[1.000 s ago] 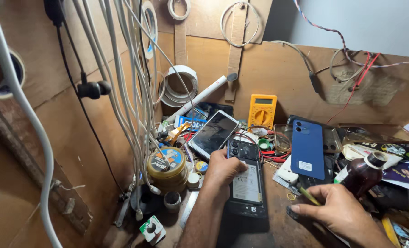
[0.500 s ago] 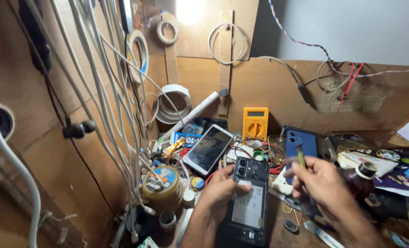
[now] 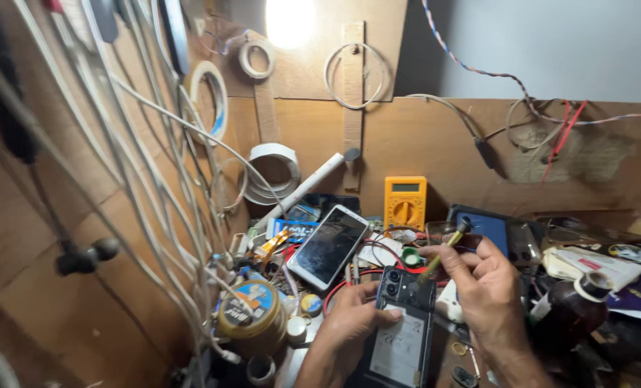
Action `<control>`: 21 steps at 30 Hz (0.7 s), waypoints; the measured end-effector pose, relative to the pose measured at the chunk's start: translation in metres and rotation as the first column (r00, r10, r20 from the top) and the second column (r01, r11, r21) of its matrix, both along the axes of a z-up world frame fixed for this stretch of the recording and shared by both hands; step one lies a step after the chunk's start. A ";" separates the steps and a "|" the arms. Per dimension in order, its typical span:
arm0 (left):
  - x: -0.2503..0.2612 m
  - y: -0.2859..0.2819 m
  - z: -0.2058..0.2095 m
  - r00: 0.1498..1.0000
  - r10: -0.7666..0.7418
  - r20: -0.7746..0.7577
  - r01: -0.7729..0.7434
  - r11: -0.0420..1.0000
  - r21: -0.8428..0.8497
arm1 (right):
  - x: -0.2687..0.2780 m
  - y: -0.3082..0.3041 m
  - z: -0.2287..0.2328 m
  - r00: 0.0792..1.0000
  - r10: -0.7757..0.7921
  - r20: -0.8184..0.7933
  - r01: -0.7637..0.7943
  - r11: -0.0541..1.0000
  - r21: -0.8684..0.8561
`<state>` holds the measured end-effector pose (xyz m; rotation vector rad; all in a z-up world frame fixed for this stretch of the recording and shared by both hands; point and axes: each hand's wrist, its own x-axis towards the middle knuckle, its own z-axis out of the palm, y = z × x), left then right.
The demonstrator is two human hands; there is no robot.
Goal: The person holds a disassembled smartphone with the back cover removed, exposing the battery and internal components. Using a small screwdriver, they repeatedly probe and adjust the camera module area and surrounding connectors on the phone's motherboard.
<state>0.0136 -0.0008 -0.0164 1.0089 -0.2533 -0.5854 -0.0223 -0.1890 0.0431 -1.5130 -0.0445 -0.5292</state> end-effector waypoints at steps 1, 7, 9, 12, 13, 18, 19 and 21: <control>0.002 -0.002 0.000 1.000 0.010 -0.003 -0.010 1.000 0.024 | -0.001 0.004 0.004 0.999 -0.030 0.026 0.030 0.999 -0.023; -0.003 -0.003 0.005 0.995 0.093 -0.026 -0.088 0.986 0.144 | -0.018 0.040 0.016 0.983 -0.155 0.098 0.166 0.980 -0.114; -0.005 -0.003 0.006 0.991 0.120 -0.061 -0.110 0.983 0.146 | -0.021 0.051 0.016 0.966 -0.195 0.170 0.227 0.954 -0.195; -0.005 -0.001 0.006 0.996 0.082 -0.028 -0.080 0.995 0.065 | -0.024 0.059 0.014 0.961 -0.170 0.217 0.212 0.959 -0.186; -0.005 -0.001 0.006 0.997 0.082 -0.007 -0.082 0.994 0.073 | -0.024 0.060 0.014 0.960 -0.174 0.221 0.220 0.953 -0.206; -0.003 -0.001 0.003 0.998 0.067 0.015 -0.068 0.994 0.086 | -0.026 0.063 0.014 0.961 -0.228 0.159 0.263 0.931 -0.254; -0.003 -0.002 0.002 0.997 0.072 0.005 -0.072 0.994 0.083 | -0.026 0.063 0.013 0.959 -0.231 0.165 0.269 0.926 -0.266; -0.004 -0.002 0.001 0.996 0.083 -0.013 -0.082 0.994 0.079 | -0.025 0.063 0.012 0.956 -0.234 0.178 0.278 0.917 -0.287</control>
